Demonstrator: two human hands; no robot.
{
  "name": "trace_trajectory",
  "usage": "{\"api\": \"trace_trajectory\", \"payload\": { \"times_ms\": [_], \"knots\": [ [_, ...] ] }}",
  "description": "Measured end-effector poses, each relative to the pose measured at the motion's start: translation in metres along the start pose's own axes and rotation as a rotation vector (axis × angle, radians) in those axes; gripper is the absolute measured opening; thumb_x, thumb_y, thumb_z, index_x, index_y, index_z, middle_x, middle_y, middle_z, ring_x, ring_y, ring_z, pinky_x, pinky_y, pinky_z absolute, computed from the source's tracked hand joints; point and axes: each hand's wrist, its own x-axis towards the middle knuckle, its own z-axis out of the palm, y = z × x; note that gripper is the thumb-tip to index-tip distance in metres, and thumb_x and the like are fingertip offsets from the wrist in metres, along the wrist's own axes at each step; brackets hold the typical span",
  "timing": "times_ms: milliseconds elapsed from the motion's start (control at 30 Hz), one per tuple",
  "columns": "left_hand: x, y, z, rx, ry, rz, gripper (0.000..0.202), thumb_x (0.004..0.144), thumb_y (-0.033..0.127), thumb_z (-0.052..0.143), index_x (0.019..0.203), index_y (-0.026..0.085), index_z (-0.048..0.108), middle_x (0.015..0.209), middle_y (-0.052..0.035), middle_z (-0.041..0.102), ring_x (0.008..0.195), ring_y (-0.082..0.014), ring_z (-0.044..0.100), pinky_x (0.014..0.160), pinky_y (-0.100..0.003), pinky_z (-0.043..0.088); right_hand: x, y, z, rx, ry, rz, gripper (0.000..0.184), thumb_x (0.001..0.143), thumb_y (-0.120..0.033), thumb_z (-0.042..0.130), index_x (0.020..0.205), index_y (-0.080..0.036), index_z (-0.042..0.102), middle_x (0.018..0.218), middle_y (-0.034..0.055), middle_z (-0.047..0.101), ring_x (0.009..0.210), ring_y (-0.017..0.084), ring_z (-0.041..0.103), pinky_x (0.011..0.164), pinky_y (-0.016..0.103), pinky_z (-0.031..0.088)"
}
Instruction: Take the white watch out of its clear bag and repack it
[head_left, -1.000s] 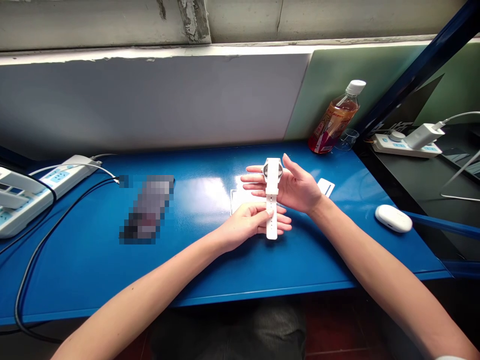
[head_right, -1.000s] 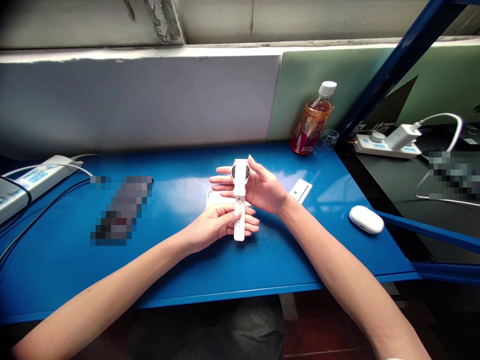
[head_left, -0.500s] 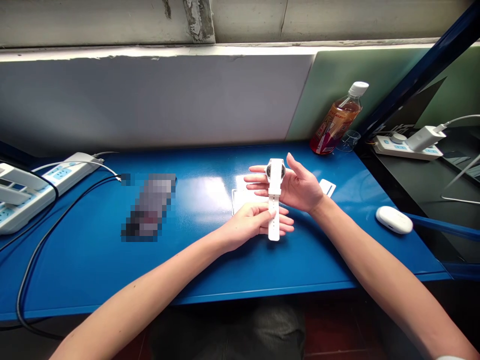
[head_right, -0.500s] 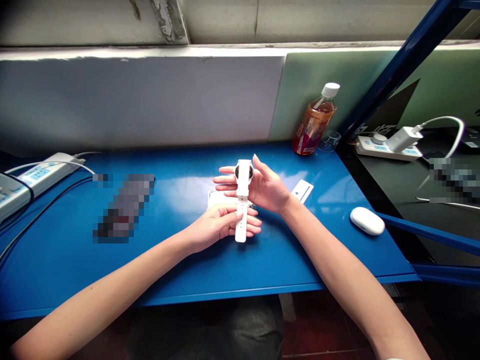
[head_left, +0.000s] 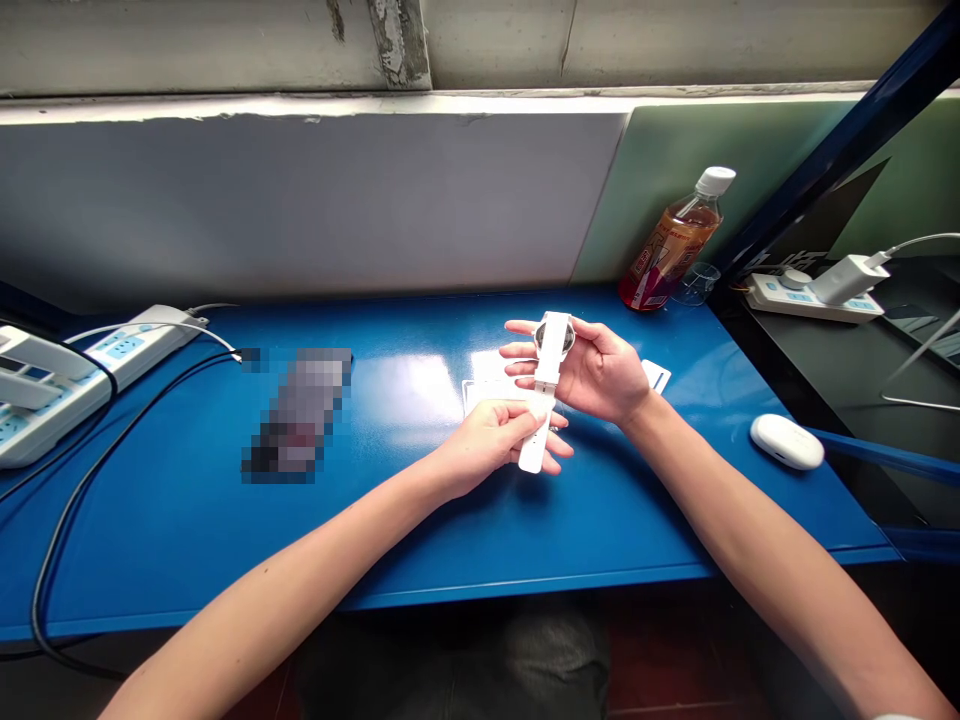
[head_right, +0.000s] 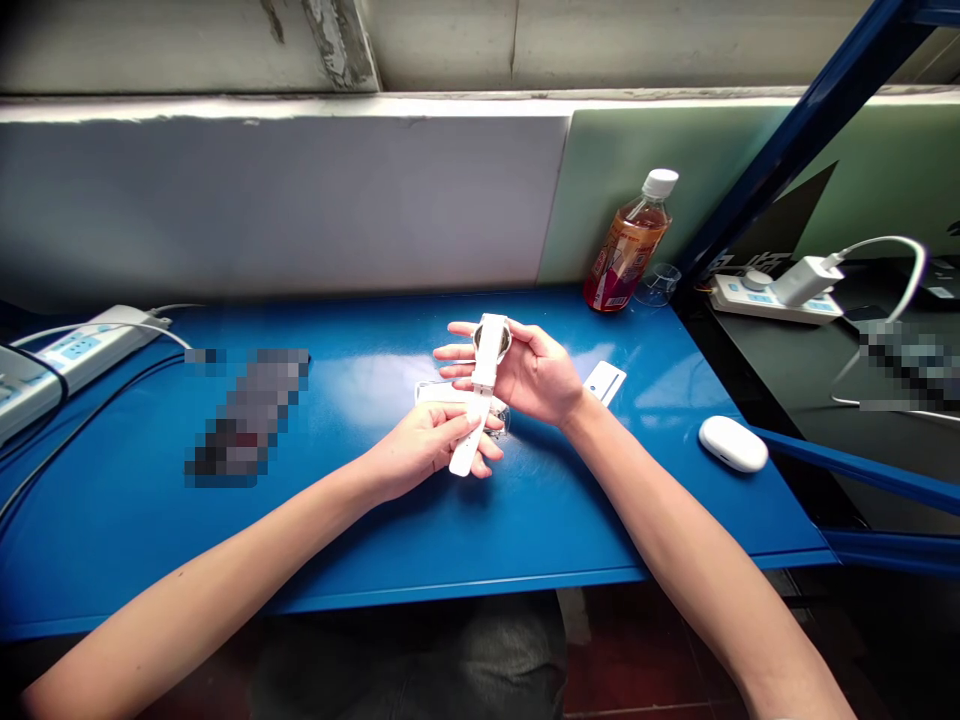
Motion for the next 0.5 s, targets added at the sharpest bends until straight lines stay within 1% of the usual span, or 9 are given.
{"api": "trace_trajectory", "payload": {
  "times_ms": [100,167,233,333,400,467,500],
  "knots": [
    [0.0,0.001,0.0,-0.016,0.056,0.045,0.041,0.079,0.048,0.078,0.093,0.009,0.072,0.079,-0.0103,0.075,0.06,-0.0147,0.068,0.065,-0.026,0.055,0.0,0.0,-0.002,0.029,0.028,-0.034,0.049,0.095,-0.044,0.037,0.123,-0.014,0.065,0.11,0.0103,0.075,0.103,0.025,0.069,0.104,0.047,0.047],
    [0.0,0.002,-0.001,-0.069,0.089,0.067,0.036,0.081,0.042,0.077,0.092,0.009,0.072,0.079,-0.0098,0.075,0.06,-0.0135,0.068,0.065,-0.025,0.056,0.0,0.0,-0.005,0.047,0.073,-0.076,0.042,0.094,-0.044,0.045,0.118,-0.018,0.068,0.106,0.0063,0.076,0.1,0.023,0.07,0.102,0.042,0.049],
    [0.0,0.004,-0.001,-0.157,0.122,0.079,0.029,0.086,0.037,0.073,0.096,0.009,0.072,0.085,-0.0109,0.076,0.065,-0.0136,0.069,0.069,-0.026,0.058,0.002,0.002,-0.009,0.07,0.134,-0.138,0.031,0.091,-0.043,0.055,0.11,-0.023,0.07,0.1,0.0013,0.077,0.098,0.02,0.071,0.102,0.038,0.05],
    [0.0,0.007,-0.001,-0.309,0.176,0.11,0.025,0.093,0.033,0.065,0.103,0.01,0.07,0.1,-0.0133,0.076,0.079,-0.0162,0.073,0.08,-0.029,0.059,0.005,0.005,-0.015,0.102,0.211,-0.232,0.017,0.084,-0.041,0.07,0.094,-0.027,0.071,0.089,-0.0042,0.077,0.097,0.018,0.073,0.101,0.034,0.051],
    [-0.001,0.008,-0.001,-0.355,0.18,0.143,0.026,0.094,0.031,0.064,0.11,0.011,0.068,0.112,-0.0145,0.073,0.094,-0.0202,0.073,0.089,-0.032,0.058,0.007,0.007,-0.017,0.081,0.237,-0.267,0.018,0.081,-0.042,0.076,0.089,-0.027,0.07,0.085,-0.0051,0.077,0.096,0.018,0.073,0.099,0.034,0.052],
    [-0.001,0.008,0.0,-0.343,0.17,0.165,0.03,0.092,0.028,0.066,0.117,0.011,0.066,0.122,-0.0157,0.069,0.107,-0.0249,0.07,0.096,-0.035,0.056,0.008,0.009,-0.017,0.028,0.233,-0.288,0.02,0.078,-0.042,0.079,0.089,-0.027,0.07,0.087,-0.0044,0.077,0.094,0.018,0.074,0.097,0.035,0.054],
    [-0.002,0.007,0.001,-0.326,0.172,0.168,0.031,0.091,0.026,0.068,0.118,0.011,0.065,0.125,-0.0163,0.068,0.111,-0.0267,0.069,0.098,-0.037,0.055,0.008,0.009,-0.017,0.0,0.222,-0.296,0.02,0.078,-0.042,0.08,0.09,-0.027,0.071,0.09,-0.0039,0.078,0.092,0.018,0.074,0.095,0.035,0.055]
  ]
}}
